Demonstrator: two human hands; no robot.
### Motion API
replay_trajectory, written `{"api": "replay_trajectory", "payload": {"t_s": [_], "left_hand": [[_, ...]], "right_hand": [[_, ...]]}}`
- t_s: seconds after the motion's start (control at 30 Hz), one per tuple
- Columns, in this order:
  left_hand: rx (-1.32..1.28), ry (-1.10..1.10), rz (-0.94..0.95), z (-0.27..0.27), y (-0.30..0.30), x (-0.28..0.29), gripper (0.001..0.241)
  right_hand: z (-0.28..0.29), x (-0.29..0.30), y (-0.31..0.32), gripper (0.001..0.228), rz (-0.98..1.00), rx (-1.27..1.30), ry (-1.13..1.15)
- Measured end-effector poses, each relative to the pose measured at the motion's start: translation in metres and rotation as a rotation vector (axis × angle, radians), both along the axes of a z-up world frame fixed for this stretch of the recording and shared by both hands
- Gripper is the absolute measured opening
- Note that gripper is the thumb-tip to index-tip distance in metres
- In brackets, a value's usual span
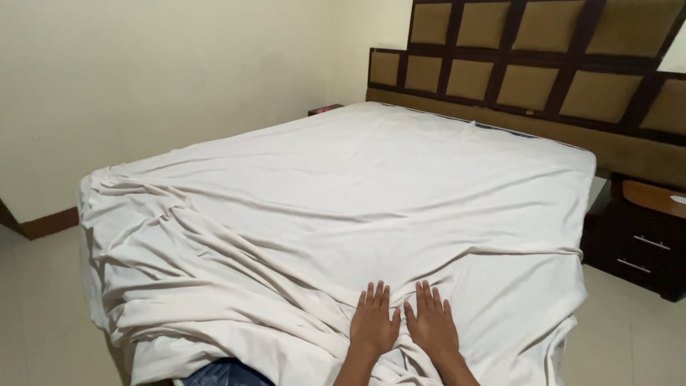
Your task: The person smooths and spreads a white bedsheet over a mattress with a blue floral pattern. They repeatedly press down on the fabric with both hands to flatten wrinkles and align the sheet across the bed surface.
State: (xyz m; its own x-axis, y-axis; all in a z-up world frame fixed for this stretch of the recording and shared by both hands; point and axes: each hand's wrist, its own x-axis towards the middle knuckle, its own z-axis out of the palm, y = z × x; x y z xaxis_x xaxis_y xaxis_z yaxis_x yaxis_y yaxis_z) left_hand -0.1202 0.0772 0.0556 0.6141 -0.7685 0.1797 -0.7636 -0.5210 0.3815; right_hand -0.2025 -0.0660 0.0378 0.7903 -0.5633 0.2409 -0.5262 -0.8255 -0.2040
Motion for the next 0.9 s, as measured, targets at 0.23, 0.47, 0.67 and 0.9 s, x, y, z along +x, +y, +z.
{"api": "replay_trajectory", "payload": {"t_s": [0.23,0.47,0.67,0.9], "left_hand": [[-0.076,-0.014,-0.01,-0.005,0.001,0.001,0.07],[-0.06,-0.035,-0.014,-0.01,0.005,-0.006,0.07],[-0.044,0.006,-0.017,0.002,0.009,-0.01,0.07],[-0.028,0.028,-0.012,0.005,0.009,-0.012,0.069]], "right_hand": [[-0.01,-0.002,-0.006,0.073,0.024,-0.055,-0.009],[-0.011,-0.008,0.0,0.072,0.033,-0.061,-0.029],[-0.004,-0.01,0.003,0.073,0.036,-0.035,-0.032],[-0.005,-0.013,0.005,0.072,0.016,-0.031,-0.025]]}}
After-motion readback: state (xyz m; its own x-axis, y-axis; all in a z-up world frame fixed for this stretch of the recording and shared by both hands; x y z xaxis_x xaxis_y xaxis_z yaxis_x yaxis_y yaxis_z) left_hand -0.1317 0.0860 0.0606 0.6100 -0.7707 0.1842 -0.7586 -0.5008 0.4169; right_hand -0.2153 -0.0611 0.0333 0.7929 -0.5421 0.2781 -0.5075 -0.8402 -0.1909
